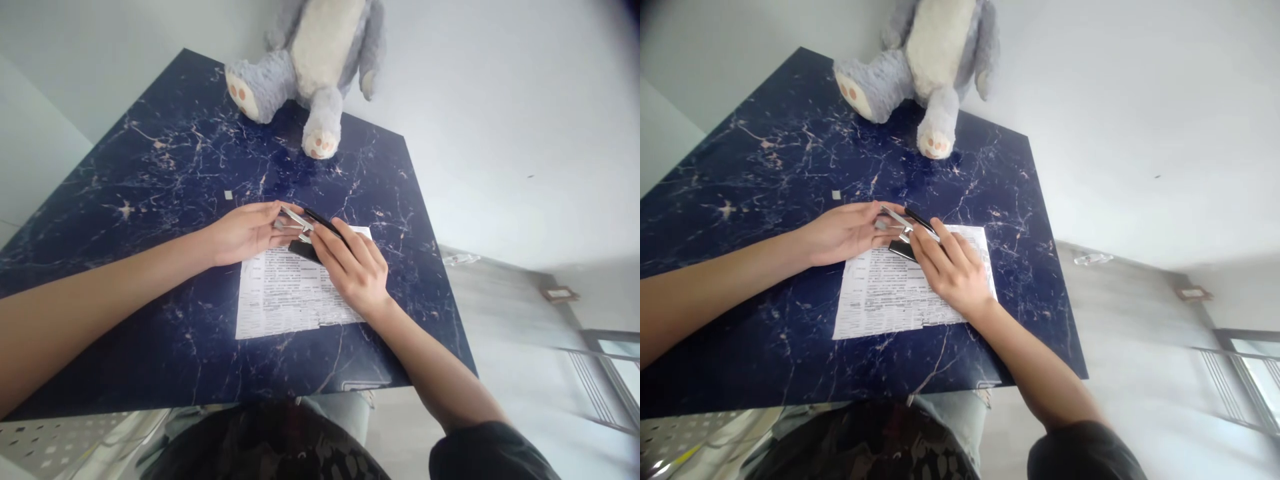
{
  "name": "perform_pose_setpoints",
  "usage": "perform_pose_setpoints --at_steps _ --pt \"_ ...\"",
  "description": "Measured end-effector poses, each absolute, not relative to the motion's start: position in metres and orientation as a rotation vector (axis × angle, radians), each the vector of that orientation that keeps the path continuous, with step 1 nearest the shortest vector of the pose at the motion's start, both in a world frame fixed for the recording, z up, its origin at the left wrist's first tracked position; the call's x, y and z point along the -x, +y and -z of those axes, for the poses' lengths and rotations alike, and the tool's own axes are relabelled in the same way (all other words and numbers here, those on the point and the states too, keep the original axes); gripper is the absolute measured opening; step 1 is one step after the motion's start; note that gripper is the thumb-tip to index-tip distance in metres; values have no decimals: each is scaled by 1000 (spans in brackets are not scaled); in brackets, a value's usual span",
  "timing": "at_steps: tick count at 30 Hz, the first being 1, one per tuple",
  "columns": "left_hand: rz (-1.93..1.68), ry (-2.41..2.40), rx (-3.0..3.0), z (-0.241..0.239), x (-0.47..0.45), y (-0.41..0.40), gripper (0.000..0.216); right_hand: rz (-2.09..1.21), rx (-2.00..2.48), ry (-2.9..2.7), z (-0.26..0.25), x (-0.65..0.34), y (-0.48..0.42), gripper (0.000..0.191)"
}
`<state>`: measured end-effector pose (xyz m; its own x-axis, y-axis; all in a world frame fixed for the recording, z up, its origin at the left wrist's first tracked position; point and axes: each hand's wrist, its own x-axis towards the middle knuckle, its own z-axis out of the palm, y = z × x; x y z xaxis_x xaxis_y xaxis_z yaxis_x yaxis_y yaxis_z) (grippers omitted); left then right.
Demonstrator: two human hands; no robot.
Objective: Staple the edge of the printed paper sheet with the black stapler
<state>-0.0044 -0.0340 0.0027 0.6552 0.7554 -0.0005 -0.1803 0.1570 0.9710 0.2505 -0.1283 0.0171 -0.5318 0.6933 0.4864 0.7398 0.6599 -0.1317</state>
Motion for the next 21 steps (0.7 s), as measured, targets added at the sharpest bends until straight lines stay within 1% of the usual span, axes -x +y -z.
perform_pose_setpoints --at_steps 3,7,10,12,14,18,21 --pt "-790 626 -1314 5 5 -30 28 55 1163 -2216 -19 -250 -123 70" --pt "-941 750 -1217 5 7 -28 17 -340 1391 -1873 -22 -255 -114 44" --pt "-996 745 -1233 -3 9 -30 20 -606 1511 -1831 -18 -260 -109 34" --pt "-1010 717 -1307 -10 9 -32 27 -672 1522 -1885 -14 -261 -107 30" --pt "-1002 677 -1359 -17 7 -37 28 -582 1455 -1952 -13 -259 -108 32" --pt "-941 565 -1323 -31 2 -51 22 -103 1188 -1975 -22 -250 -120 40" --pt "-855 450 -1342 -36 -5 -64 26 15 999 -2075 -31 -243 -131 43"
